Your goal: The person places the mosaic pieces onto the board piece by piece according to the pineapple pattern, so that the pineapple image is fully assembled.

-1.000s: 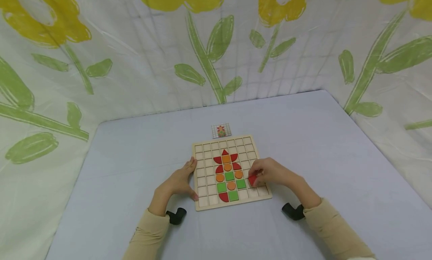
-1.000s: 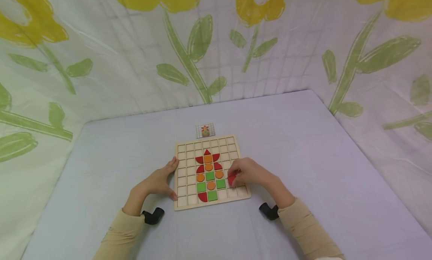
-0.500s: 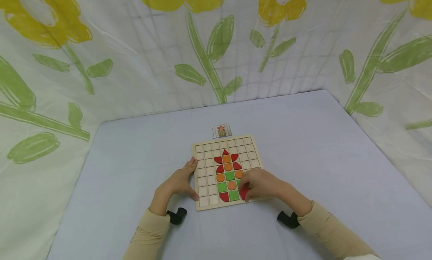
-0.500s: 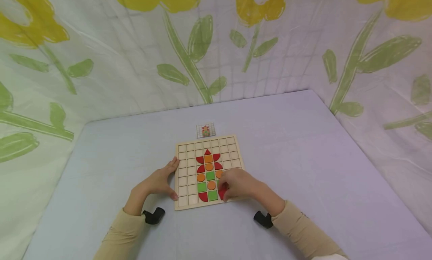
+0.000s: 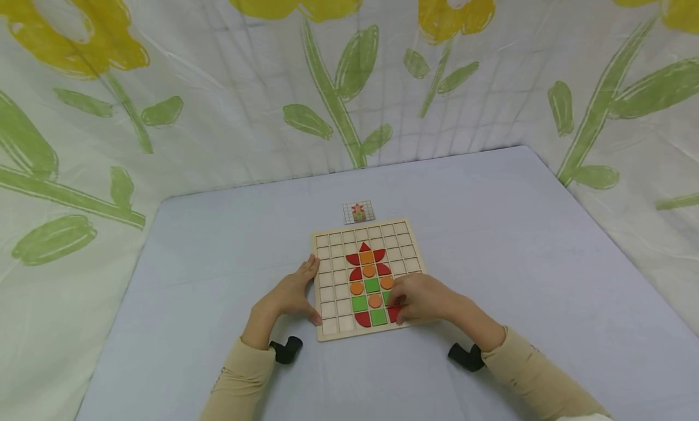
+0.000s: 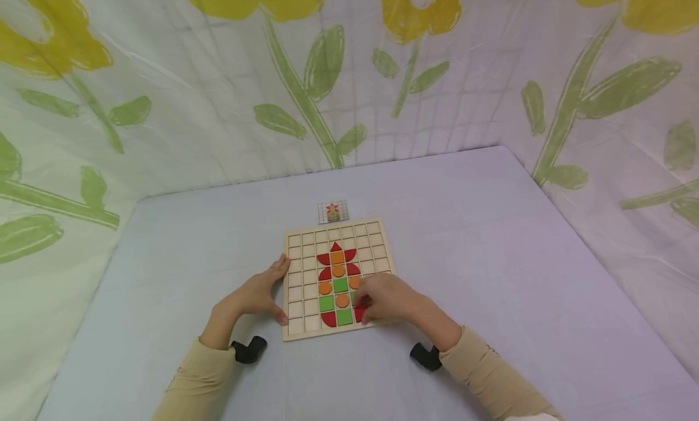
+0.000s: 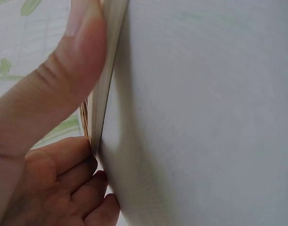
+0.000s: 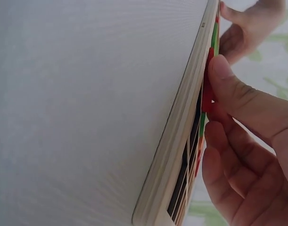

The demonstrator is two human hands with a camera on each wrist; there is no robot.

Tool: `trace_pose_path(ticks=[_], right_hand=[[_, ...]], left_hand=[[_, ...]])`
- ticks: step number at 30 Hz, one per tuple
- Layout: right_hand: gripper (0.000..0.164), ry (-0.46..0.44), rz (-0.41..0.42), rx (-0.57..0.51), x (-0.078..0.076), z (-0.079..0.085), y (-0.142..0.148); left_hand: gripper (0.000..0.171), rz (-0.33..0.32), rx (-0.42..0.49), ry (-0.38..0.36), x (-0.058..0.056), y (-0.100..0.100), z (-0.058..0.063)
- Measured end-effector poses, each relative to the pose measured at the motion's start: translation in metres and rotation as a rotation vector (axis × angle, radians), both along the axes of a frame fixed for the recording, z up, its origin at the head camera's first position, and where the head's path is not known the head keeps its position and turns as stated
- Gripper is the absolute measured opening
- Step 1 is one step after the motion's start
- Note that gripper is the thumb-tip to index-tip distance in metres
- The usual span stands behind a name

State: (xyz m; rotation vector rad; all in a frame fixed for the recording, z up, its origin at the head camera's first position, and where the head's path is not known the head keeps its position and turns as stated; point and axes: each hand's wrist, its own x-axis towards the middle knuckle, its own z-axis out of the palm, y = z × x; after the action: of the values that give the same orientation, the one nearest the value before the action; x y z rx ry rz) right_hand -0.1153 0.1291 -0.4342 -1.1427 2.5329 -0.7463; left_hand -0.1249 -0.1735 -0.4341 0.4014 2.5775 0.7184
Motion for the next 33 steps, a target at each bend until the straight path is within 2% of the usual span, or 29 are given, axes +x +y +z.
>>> trace_pose_path(ticks=[7, 23, 33], right_hand=[[0.014, -0.029, -0.012, 0.000, -0.0001, 0.0002, -0.0005], [0.015, 0.014, -0.042, 0.004, 0.0038, 0.0008, -0.0052], [0.015, 0.021, -0.050, 0.020, 0.0052, 0.0024, -0.0081]], left_hand=[[0.125, -0.001, -0.005, -0.003, 0.0002, 0.0005, 0.0003], [0.125, -0.001, -0.005, -0.007, -0.0006, 0.0008, -0.0007], [0.124, 0.001, -0.010, -0.009, 0.0010, 0.0015, 0.0059]])
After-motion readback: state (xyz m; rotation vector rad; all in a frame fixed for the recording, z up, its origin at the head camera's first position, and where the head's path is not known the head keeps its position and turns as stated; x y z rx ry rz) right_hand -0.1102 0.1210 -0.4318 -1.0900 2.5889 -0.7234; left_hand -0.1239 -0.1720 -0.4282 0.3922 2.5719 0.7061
